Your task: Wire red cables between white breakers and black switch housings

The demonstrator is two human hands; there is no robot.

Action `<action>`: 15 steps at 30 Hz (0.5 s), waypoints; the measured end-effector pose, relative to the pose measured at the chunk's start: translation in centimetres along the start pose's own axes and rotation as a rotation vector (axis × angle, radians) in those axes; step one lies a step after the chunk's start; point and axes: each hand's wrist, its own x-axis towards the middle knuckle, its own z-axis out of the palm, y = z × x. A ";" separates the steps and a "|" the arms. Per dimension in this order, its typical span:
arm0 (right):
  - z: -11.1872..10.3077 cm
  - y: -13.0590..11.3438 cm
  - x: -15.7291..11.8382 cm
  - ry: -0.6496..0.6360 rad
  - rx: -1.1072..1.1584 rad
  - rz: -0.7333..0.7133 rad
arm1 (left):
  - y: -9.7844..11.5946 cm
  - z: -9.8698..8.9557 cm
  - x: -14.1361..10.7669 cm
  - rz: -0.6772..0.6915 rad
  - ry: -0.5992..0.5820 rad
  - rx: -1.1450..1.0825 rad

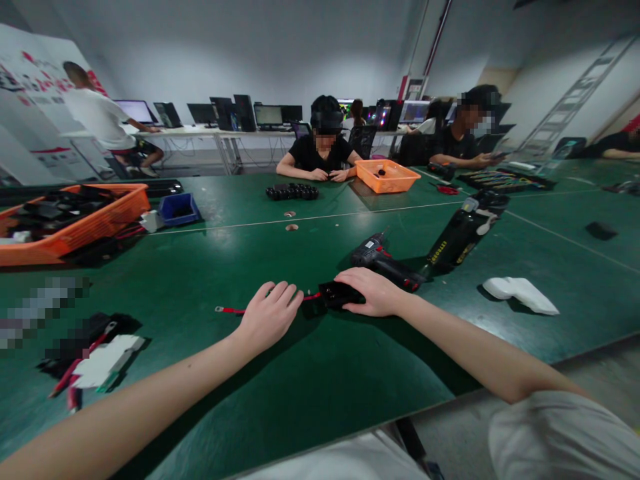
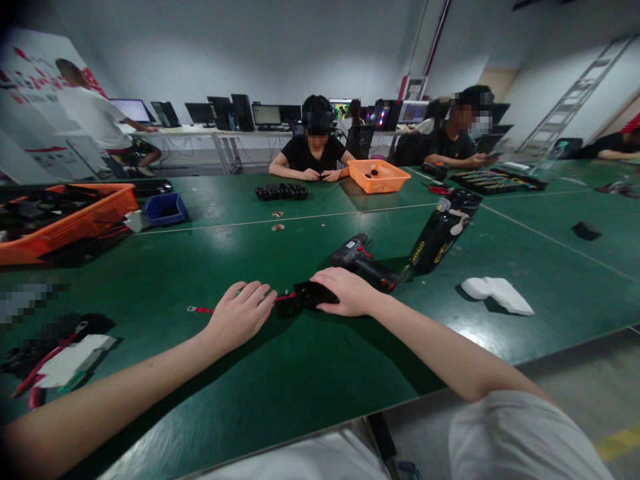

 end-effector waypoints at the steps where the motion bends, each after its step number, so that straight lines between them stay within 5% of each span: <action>1: 0.0 -0.1 0.1 0.008 -0.002 -0.012 | 0.0 0.0 0.0 0.002 0.006 0.003; 10: -0.2 -1.9 -0.2 0.263 -0.147 -0.235 | 0.3 -1.4 -0.4 0.051 0.117 -0.107; 15: 1.1 -6.8 1.1 0.102 -0.192 -0.581 | 1.3 -5.0 -1.3 0.120 0.178 -0.473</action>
